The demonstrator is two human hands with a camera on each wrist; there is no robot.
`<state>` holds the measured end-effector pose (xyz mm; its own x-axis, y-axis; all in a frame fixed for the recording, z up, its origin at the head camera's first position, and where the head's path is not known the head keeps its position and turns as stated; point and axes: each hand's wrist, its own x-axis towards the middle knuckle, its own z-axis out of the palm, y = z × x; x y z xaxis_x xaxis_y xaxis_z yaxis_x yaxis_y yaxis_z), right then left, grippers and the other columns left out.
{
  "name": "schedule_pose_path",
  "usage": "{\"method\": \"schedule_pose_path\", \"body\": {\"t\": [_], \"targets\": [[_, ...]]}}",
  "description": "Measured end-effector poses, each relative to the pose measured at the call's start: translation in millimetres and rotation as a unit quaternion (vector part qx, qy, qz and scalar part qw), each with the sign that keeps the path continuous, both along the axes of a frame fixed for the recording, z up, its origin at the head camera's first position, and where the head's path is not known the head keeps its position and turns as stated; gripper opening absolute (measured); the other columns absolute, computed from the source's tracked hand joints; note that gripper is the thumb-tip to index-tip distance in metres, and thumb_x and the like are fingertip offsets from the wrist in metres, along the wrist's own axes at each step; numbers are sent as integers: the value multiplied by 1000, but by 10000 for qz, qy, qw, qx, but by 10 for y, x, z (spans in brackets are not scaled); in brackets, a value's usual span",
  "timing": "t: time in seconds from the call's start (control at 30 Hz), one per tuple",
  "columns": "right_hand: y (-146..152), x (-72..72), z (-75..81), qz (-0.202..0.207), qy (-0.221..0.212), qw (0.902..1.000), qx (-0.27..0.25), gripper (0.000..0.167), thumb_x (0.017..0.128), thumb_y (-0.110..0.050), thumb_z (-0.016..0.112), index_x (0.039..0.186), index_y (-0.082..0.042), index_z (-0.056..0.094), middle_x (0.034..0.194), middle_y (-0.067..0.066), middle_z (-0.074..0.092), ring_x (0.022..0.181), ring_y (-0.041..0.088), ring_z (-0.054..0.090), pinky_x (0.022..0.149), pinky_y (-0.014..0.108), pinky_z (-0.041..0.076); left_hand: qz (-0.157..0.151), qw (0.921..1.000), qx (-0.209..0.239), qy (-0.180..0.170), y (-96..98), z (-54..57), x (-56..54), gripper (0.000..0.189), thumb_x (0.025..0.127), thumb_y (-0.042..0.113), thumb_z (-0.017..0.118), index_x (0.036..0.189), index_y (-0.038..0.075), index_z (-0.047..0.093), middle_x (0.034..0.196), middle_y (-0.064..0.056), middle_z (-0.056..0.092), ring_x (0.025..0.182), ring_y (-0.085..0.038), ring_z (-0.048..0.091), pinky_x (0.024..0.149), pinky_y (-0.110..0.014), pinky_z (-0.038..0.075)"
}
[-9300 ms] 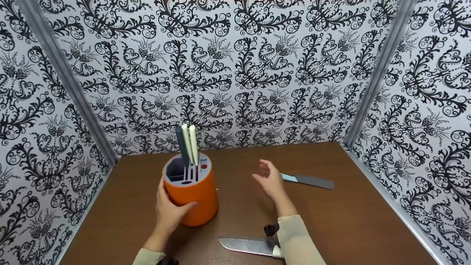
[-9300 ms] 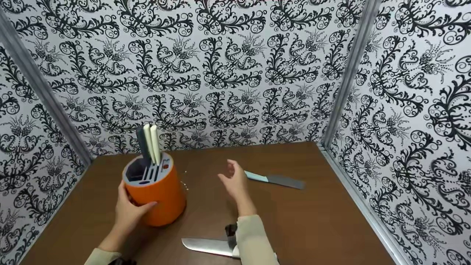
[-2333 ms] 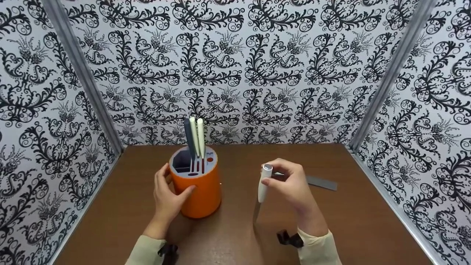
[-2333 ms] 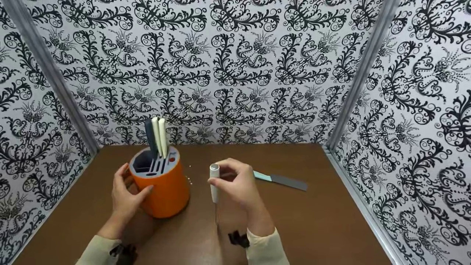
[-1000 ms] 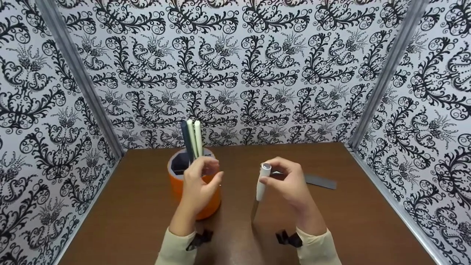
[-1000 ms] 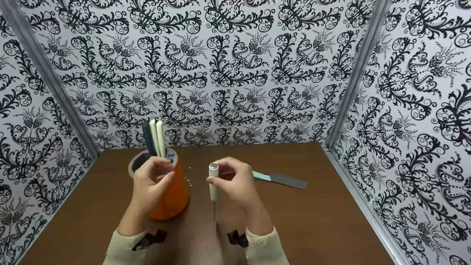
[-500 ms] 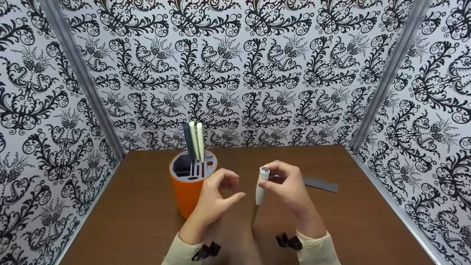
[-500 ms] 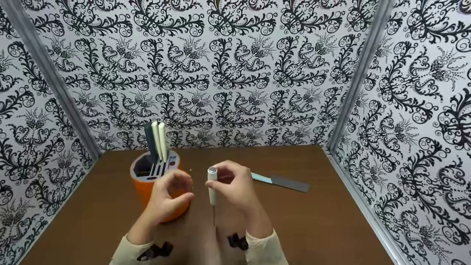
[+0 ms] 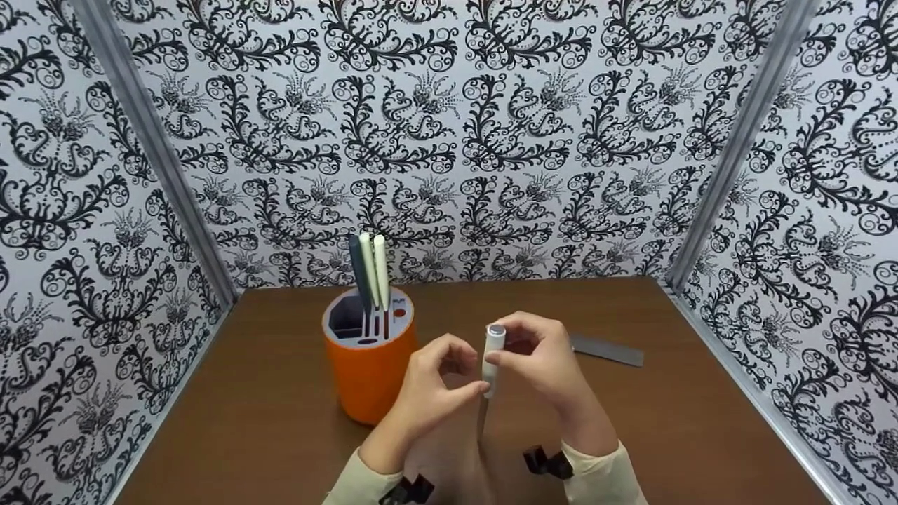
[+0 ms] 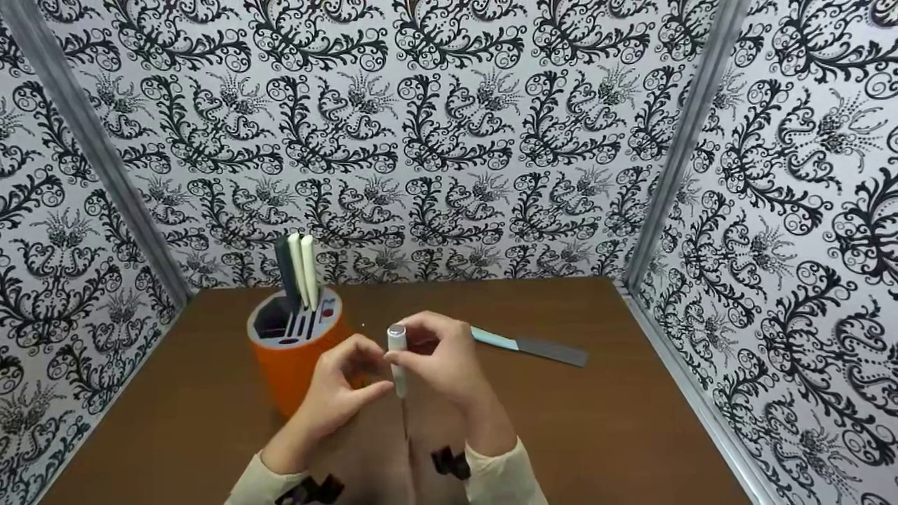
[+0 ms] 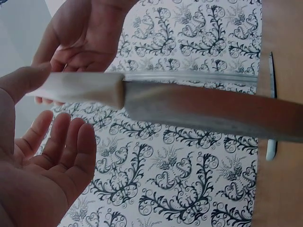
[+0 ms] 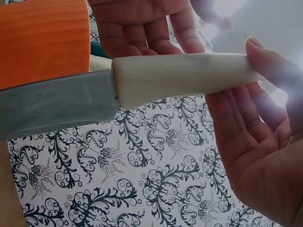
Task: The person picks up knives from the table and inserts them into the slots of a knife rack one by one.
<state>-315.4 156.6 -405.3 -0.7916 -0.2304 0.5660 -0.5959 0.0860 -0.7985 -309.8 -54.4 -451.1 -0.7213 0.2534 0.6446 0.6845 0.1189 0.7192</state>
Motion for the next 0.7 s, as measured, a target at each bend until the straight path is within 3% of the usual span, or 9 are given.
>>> {"method": "schedule_pose_path", "body": {"t": [0.3, 0.53, 0.7], "targets": [[-36, 11, 5, -32, 88, 9999, -42, 29, 78, 4, 89, 104, 4, 76, 89, -8, 77, 78, 10, 74, 71, 27, 63, 51, 9999, 95, -66, 74, -40, 26, 27, 84, 13, 89, 100, 13, 67, 89, -5, 69, 81, -19, 70, 75, -32, 66], [-67, 25, -6, 18, -128, 9999, -74, 29, 77, 3, 90, 103, 4, 76, 89, -4, 77, 79, 13, 75, 71, 28, 64, 84, 9996, 257, -47, 92, -56, 35, 26, 87, 14, 88, 101, 15, 68, 89, -6, 69, 80, -19, 72, 75, -44, 67], [-90, 28, -13, 148, 64, 9998, -93, 28, 78, 4, 89, 103, 2, 77, 91, -4, 78, 79, 13, 76, 71, 28, 64, 96, 9995, 295, -90, 90, -43, 31, 26, 86, 14, 89, 101, 17, 68, 89, -8, 70, 80, -19, 73, 76, -41, 67]]}}
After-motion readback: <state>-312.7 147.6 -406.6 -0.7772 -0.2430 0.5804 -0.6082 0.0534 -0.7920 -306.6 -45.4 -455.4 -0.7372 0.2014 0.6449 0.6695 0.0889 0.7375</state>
